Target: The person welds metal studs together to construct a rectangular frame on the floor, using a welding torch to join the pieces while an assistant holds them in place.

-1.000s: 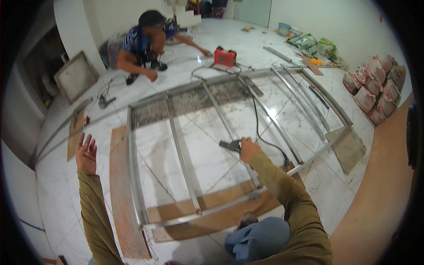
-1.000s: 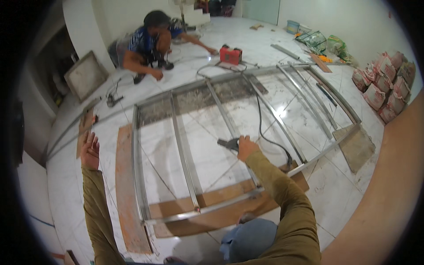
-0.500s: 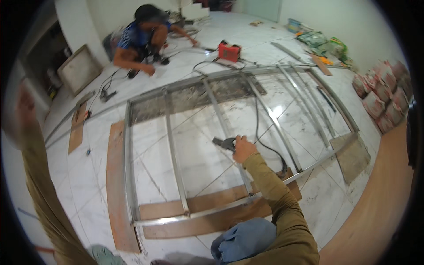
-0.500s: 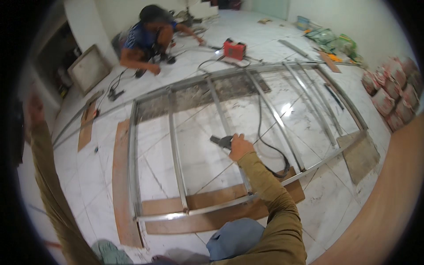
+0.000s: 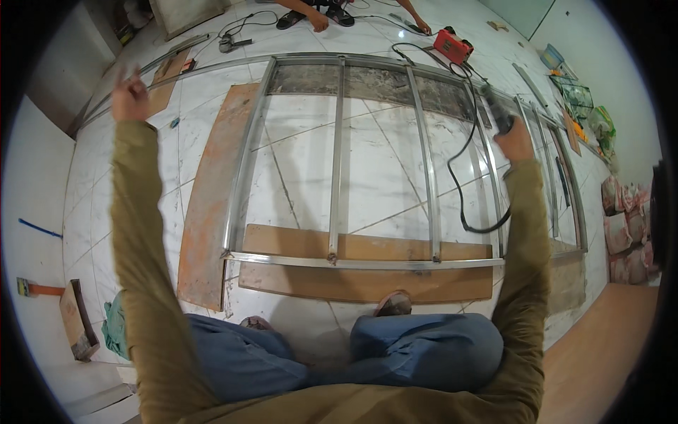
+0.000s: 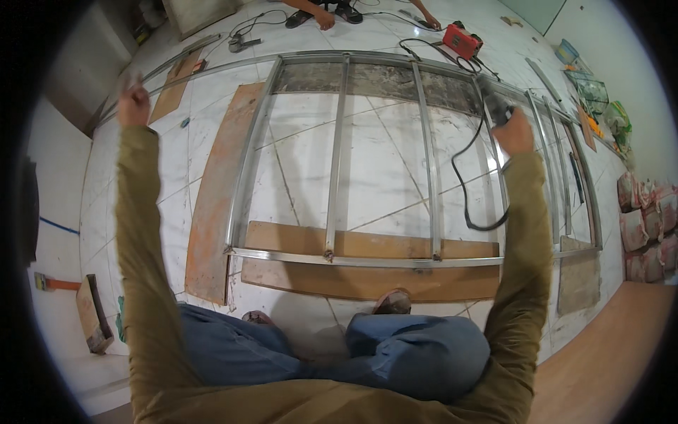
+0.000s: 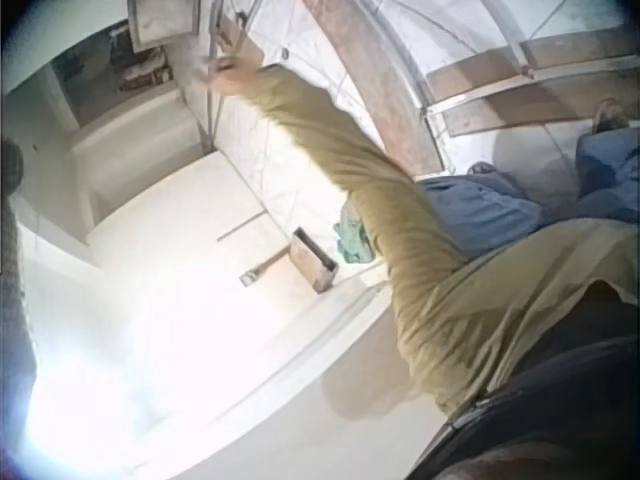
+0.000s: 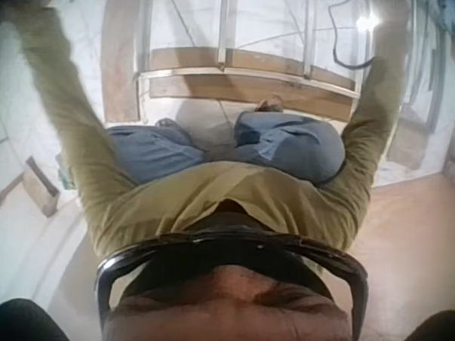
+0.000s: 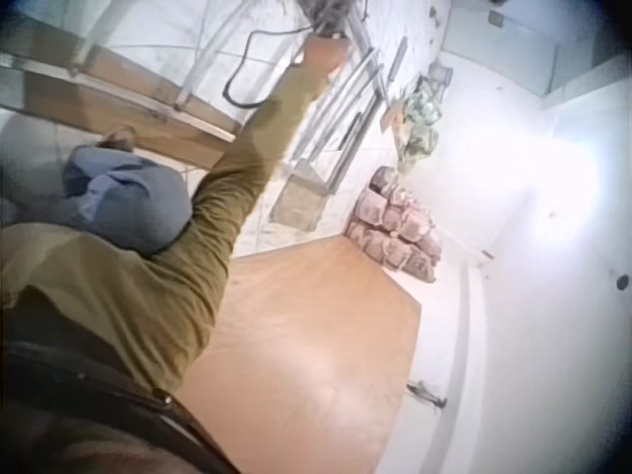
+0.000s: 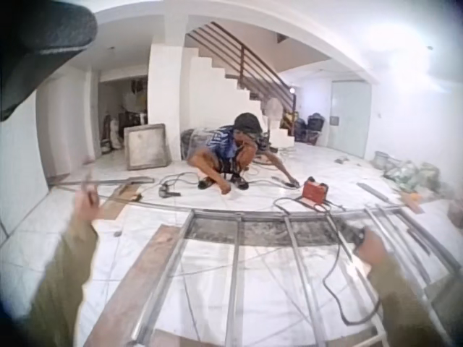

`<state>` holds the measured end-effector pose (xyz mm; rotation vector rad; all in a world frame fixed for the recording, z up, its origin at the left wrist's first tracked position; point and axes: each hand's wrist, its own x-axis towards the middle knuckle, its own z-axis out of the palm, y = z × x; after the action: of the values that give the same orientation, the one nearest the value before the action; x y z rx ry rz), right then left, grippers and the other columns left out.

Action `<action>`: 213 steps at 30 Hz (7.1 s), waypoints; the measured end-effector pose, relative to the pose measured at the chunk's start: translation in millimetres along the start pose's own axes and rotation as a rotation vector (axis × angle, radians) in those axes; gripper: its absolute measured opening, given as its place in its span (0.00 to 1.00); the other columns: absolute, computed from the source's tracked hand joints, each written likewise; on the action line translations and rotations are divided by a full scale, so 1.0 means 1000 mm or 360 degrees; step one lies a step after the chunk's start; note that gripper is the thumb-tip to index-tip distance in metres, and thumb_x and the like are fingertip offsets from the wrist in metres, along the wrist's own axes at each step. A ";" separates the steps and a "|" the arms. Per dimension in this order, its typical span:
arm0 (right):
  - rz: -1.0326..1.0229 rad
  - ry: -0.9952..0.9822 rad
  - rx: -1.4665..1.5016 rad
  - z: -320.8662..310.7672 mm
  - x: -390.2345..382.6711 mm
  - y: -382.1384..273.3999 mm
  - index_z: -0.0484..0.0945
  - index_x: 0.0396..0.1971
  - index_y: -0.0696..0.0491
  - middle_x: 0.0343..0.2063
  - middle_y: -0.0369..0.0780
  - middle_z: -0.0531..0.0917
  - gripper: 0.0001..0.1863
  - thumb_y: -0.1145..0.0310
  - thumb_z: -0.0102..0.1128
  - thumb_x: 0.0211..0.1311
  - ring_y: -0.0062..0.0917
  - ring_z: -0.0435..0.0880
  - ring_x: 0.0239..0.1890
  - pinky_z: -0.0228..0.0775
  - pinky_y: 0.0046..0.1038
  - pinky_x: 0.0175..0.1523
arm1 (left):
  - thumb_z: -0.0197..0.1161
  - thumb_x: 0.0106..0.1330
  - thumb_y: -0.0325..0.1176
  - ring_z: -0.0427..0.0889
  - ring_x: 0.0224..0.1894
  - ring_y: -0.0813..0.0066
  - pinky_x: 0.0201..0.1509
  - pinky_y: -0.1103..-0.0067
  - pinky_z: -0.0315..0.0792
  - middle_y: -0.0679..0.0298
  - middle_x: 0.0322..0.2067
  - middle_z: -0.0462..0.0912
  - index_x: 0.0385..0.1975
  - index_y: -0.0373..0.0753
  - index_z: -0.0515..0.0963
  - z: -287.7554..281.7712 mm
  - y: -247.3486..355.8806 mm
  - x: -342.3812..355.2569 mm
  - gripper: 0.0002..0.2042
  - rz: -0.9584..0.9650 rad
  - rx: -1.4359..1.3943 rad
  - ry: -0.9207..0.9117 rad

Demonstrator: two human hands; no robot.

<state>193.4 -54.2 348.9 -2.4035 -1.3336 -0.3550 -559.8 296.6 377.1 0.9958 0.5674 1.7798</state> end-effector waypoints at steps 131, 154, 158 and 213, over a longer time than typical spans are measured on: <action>-0.0568 -0.0472 0.1674 -0.118 -0.017 -0.331 0.81 0.33 0.61 0.20 0.38 0.80 0.16 0.72 0.64 0.40 0.20 0.76 0.17 0.68 0.24 0.25 | 0.53 0.73 0.26 0.77 0.59 0.63 0.65 0.59 0.71 0.59 0.50 0.82 0.36 0.44 0.75 0.230 0.109 -0.119 0.04 0.0332 -0.1051 -0.0470; -0.0628 -0.0424 0.1811 -0.121 -0.015 -0.326 0.80 0.31 0.61 0.19 0.37 0.80 0.13 0.74 0.63 0.41 0.19 0.75 0.15 0.67 0.25 0.23 | 0.55 0.71 0.23 0.78 0.58 0.58 0.70 0.54 0.67 0.55 0.46 0.82 0.31 0.43 0.70 0.279 0.089 -0.150 0.07 0.0143 -0.1251 -0.0517; -0.0637 -0.0415 0.1801 -0.119 -0.020 -0.330 0.80 0.30 0.61 0.19 0.37 0.80 0.12 0.74 0.63 0.41 0.19 0.75 0.15 0.68 0.24 0.24 | 0.55 0.71 0.23 0.79 0.55 0.54 0.64 0.54 0.73 0.50 0.47 0.80 0.35 0.41 0.66 0.277 0.089 -0.149 0.06 0.0172 -0.1269 -0.0528; -0.1027 0.0711 0.0979 -0.097 -0.048 -0.315 0.70 0.50 0.52 0.41 0.41 0.77 0.36 0.79 0.72 0.32 0.36 0.81 0.41 0.77 0.34 0.42 | 0.49 0.76 0.32 0.80 0.55 0.60 0.61 0.69 0.79 0.49 0.47 0.81 0.47 0.33 0.74 0.235 0.056 -0.182 0.10 -0.0302 -0.0906 -0.0966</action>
<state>-104.3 20.0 479.2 -1.2737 -1.6549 -0.5146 -360.8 94.3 481.3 0.9643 -0.2144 1.2625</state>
